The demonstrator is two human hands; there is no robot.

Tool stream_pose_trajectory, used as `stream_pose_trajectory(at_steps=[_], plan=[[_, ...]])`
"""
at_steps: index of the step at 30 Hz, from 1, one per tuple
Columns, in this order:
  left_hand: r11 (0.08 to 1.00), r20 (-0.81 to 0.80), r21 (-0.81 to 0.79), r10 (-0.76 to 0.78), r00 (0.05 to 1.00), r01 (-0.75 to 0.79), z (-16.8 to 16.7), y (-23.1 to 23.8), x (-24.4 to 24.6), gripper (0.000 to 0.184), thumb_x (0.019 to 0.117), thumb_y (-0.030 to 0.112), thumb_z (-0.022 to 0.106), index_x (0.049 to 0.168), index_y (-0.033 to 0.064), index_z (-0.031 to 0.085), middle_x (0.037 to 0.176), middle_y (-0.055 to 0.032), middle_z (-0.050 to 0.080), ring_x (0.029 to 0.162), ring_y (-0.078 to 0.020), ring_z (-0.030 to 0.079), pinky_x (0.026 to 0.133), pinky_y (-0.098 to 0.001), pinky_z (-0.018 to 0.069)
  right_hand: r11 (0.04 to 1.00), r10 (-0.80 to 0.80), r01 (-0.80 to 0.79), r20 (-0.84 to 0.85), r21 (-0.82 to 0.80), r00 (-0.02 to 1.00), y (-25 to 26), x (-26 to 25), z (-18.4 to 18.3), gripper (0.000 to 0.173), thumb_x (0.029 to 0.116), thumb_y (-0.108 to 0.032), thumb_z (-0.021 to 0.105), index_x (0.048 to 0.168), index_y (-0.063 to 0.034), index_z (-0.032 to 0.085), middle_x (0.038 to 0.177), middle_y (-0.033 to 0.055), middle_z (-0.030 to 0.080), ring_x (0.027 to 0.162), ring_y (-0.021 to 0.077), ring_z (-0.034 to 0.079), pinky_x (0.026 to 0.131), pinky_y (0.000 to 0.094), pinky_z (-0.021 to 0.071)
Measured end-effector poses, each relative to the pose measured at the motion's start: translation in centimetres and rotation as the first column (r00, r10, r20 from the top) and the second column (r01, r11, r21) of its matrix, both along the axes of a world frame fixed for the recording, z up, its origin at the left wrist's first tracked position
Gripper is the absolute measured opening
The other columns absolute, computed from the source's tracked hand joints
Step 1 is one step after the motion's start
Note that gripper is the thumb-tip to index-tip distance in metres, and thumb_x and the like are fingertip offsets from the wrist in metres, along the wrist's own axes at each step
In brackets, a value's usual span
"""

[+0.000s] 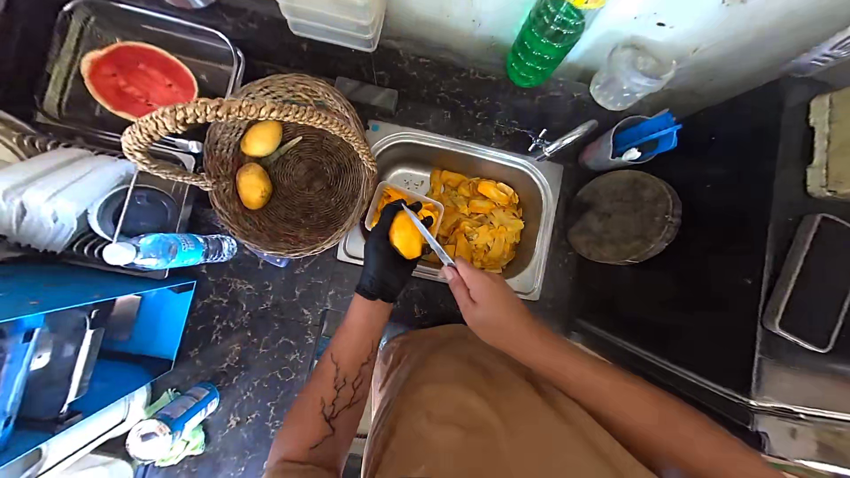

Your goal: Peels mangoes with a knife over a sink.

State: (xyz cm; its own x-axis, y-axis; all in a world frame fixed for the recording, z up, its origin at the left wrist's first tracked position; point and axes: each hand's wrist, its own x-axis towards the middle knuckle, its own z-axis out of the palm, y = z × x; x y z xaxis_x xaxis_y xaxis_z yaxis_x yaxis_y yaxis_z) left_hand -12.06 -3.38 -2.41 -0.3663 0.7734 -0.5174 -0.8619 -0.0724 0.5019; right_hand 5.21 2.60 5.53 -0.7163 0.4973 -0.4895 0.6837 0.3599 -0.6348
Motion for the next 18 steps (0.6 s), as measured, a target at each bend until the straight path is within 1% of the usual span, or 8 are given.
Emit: stream_pose_trajectory(at_steps=[1,2,4,7,10,13,16,18], plan=[[0.999,0.056,0.019,-0.039,0.998,0.038,-0.1,-0.2,-0.8,0.034,0.1053,0.041,0.044,0.123,0.0192,0.063,0.123,-0.0106,0.068,0.101,-0.0261,0.07,0.071,-0.0405,0.0604,1.0,0.018,-0.017,-0.024,0.018,1.0,0.0,0.2,0.0,0.045,0.1115,-0.042,0.029,0.115,-0.0131,0.063,0.074,0.0037,0.059,0.067,0.0201,0.06,0.061,0.0422,0.0519],[0.997,0.096,0.045,-0.072,0.993,0.068,0.0,-0.3,-1.1,0.036,0.105,0.042,0.041,0.118,0.0175,0.064,0.122,-0.0114,0.069,0.102,-0.0273,0.07,0.072,-0.0416,0.0604,0.998,0.055,-0.055,-0.013,0.033,0.998,-0.1,0.1,-0.5,0.045,0.1115,-0.042,0.029,0.114,-0.0119,0.062,0.074,0.0044,0.059,0.067,0.0214,0.061,0.062,0.0429,0.0522],[0.986,0.119,0.099,-0.143,0.983,0.132,0.2,-0.3,-0.6,0.05,0.106,0.05,0.032,0.114,0.0138,0.066,0.115,-0.0145,0.069,0.096,-0.0293,0.07,0.069,-0.0431,0.0603,0.989,0.142,-0.145,0.069,0.04,0.987,-0.6,-0.4,-2.1,0.047,0.112,-0.04,0.028,0.117,-0.008,0.061,0.079,0.0094,0.065,0.075,0.0274,0.068,0.068,0.048,0.0561],[0.979,0.097,0.119,-0.179,0.979,0.167,-0.6,-0.7,-0.5,0.065,0.1057,0.06,0.022,0.12,0.0143,0.066,0.116,-0.0127,0.069,0.096,-0.0259,0.071,0.072,-0.0413,0.061,0.986,0.154,-0.159,0.093,0.045,0.984,-0.2,-0.6,-2.0,0.047,0.1121,-0.041,0.026,0.114,-0.009,0.06,0.079,0.0089,0.064,0.076,0.0274,0.068,0.069,0.048,0.0559],[0.981,0.156,0.136,-0.156,0.975,0.135,-1.1,-1.0,-0.7,0.069,0.1058,0.059,0.021,0.126,0.0088,0.063,0.123,-0.0191,0.066,0.107,-0.0328,0.068,0.082,-0.0474,0.0597,0.991,0.125,-0.128,0.069,0.046,0.99,0.3,-0.4,-1.9,0.046,0.1121,-0.041,0.027,0.114,-0.009,0.06,0.078,0.0087,0.064,0.075,0.0265,0.067,0.068,0.0473,0.0553],[0.979,0.149,0.128,-0.18,0.972,0.161,-0.9,-0.8,-0.1,0.073,0.1058,0.06,0.017,0.128,0.0077,0.063,0.123,-0.0213,0.066,0.108,-0.0344,0.067,0.085,-0.0483,0.0587,0.989,0.144,-0.144,0.082,-0.005,0.986,0.9,-0.6,-2.7,0.047,0.1122,-0.042,0.026,0.116,-0.0105,0.06,0.082,0.0086,0.065,0.079,0.0264,0.068,0.071,0.0482,0.0558],[0.986,0.178,0.126,-0.131,0.975,0.109,-1.1,-1.2,-0.6,0.076,0.105,0.061,0.014,0.13,0.0069,0.06,0.128,-0.0217,0.064,0.116,-0.0364,0.064,0.093,-0.0533,0.0555,0.993,0.114,-0.115,0.067,0.012,0.991,1.8,-0.8,-2.3,0.045,0.1119,-0.041,0.028,0.11,-0.0105,0.061,0.078,0.0077,0.063,0.075,0.0254,0.066,0.067,0.0466,0.0543],[0.979,0.172,0.163,-0.149,0.974,0.122,-0.8,-0.9,-0.1,0.08,0.1044,0.063,0.012,0.13,0.0052,0.06,0.129,-0.023,0.064,0.118,-0.0377,0.063,0.096,-0.0548,0.0538,0.99,0.142,-0.142,0.079,-0.002,0.987,2.1,-0.8,-4.1,0.045,0.112,-0.04,0.028,0.114,-0.0086,0.061,0.082,0.0102,0.065,0.08,0.0278,0.069,0.072,0.0492,0.0559]])
